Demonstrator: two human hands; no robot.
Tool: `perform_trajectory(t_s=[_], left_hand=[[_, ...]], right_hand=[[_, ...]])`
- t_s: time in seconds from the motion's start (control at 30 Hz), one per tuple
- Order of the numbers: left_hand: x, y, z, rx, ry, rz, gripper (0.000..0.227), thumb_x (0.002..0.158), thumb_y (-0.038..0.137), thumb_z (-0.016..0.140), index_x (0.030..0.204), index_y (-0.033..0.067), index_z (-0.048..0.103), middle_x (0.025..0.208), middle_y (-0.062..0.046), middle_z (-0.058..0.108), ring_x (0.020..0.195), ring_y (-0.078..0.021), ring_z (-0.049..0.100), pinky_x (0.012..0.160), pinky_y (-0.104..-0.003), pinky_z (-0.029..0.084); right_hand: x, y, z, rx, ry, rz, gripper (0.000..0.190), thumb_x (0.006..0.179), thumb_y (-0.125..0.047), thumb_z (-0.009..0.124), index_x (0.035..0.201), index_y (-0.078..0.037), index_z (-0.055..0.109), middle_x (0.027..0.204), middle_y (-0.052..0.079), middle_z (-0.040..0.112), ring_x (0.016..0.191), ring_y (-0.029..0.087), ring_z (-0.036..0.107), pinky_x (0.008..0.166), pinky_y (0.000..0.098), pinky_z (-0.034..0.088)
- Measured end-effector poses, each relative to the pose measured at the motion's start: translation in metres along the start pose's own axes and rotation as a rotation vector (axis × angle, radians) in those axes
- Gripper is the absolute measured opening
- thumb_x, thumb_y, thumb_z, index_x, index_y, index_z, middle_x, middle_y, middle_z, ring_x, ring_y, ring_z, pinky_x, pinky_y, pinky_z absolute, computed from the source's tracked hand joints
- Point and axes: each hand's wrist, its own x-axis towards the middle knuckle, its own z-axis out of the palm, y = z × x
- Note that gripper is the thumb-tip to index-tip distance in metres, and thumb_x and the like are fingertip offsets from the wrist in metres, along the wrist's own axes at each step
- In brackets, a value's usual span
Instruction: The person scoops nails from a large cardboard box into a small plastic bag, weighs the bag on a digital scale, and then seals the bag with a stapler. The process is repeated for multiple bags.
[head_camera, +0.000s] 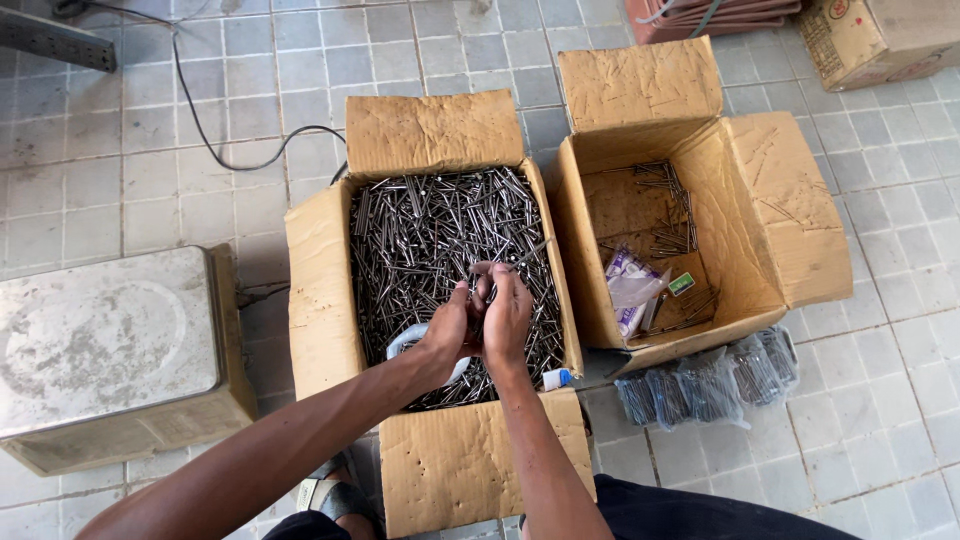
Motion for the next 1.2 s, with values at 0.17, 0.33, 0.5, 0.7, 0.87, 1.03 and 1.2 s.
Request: perform_trajectory(t_s=[0.17, 0.33, 0.5, 0.7, 0.87, 1.03, 1.2], left_hand=[[-0.008, 0.003, 0.004, -0.041, 0.007, 0.029, 0.047, 0.101, 0.046, 0.045, 0.081, 0.0063, 0.059, 0.073, -0.013, 0.058, 0.062, -0.0277, 0.060, 0.050, -0.042, 0.055], [-0.014, 0.005, 0.010, -0.091, 0.000, 0.061, 0.042, 0.099, 0.044, 0.050, 0.085, 0.0063, 0.063, 0.076, -0.012, 0.059, 0.064, -0.0266, 0.060, 0.050, -0.041, 0.053], [-0.016, 0.004, 0.012, -0.164, -0.004, 0.095, 0.036, 0.096, 0.040, 0.057, 0.089, 0.0063, 0.069, 0.079, -0.011, 0.060, 0.068, -0.0252, 0.059, 0.049, -0.041, 0.051], [-0.012, 0.011, 0.013, 0.028, -0.018, 0.139, 0.053, 0.096, 0.046, 0.053, 0.080, -0.0035, 0.062, 0.062, -0.018, 0.052, 0.047, -0.0302, 0.057, 0.038, -0.043, 0.052], [0.023, -0.011, -0.005, 0.174, -0.040, 0.209, 0.059, 0.100, 0.045, 0.052, 0.059, 0.0033, 0.055, 0.042, -0.008, 0.042, 0.030, -0.0158, 0.041, 0.027, -0.026, 0.032], [0.012, 0.001, -0.006, 0.184, -0.084, 0.131, 0.059, 0.098, 0.049, 0.050, 0.058, 0.0058, 0.052, 0.045, -0.004, 0.035, 0.032, -0.0124, 0.033, 0.026, -0.022, 0.025], [0.018, -0.001, -0.008, 0.224, 0.059, 0.216, 0.055, 0.102, 0.046, 0.042, 0.066, 0.0069, 0.056, 0.052, -0.006, 0.046, 0.041, -0.0125, 0.045, 0.035, -0.022, 0.036]], right_hand=[[-0.013, -0.012, 0.007, -0.262, -0.021, -0.274, 0.028, 0.094, -0.018, 0.047, 0.091, -0.006, 0.072, 0.064, 0.006, 0.058, 0.055, 0.011, 0.051, 0.055, 0.0232, 0.044], [-0.021, -0.018, 0.011, -0.282, 0.004, -0.397, 0.021, 0.090, -0.013, 0.051, 0.090, -0.004, 0.070, 0.068, 0.010, 0.061, 0.064, 0.015, 0.054, 0.062, 0.0277, 0.049], [-0.025, -0.025, 0.006, -0.264, -0.091, -0.364, 0.023, 0.087, -0.010, 0.050, 0.093, -0.006, 0.071, 0.081, 0.010, 0.067, 0.075, 0.018, 0.058, 0.074, 0.0323, 0.050], [-0.017, -0.022, 0.003, -0.160, -0.055, -0.308, 0.012, 0.087, -0.010, 0.060, 0.093, -0.006, 0.069, 0.080, 0.007, 0.064, 0.076, 0.014, 0.055, 0.077, 0.0299, 0.047], [-0.012, -0.033, 0.003, 0.048, -0.049, -0.172, 0.017, 0.099, -0.012, 0.050, 0.104, -0.004, 0.064, 0.077, 0.008, 0.061, 0.076, 0.017, 0.059, 0.080, 0.0340, 0.048], [0.001, -0.024, -0.015, 0.426, -0.046, 0.023, 0.020, 0.103, -0.013, 0.044, 0.112, -0.003, 0.059, 0.087, 0.012, 0.066, 0.088, 0.022, 0.064, 0.084, 0.0356, 0.049], [-0.020, -0.018, -0.018, 0.381, -0.064, 0.281, 0.050, 0.101, -0.045, 0.043, 0.132, -0.008, 0.053, 0.120, 0.019, 0.064, 0.110, 0.025, 0.060, 0.097, 0.0373, 0.047]])
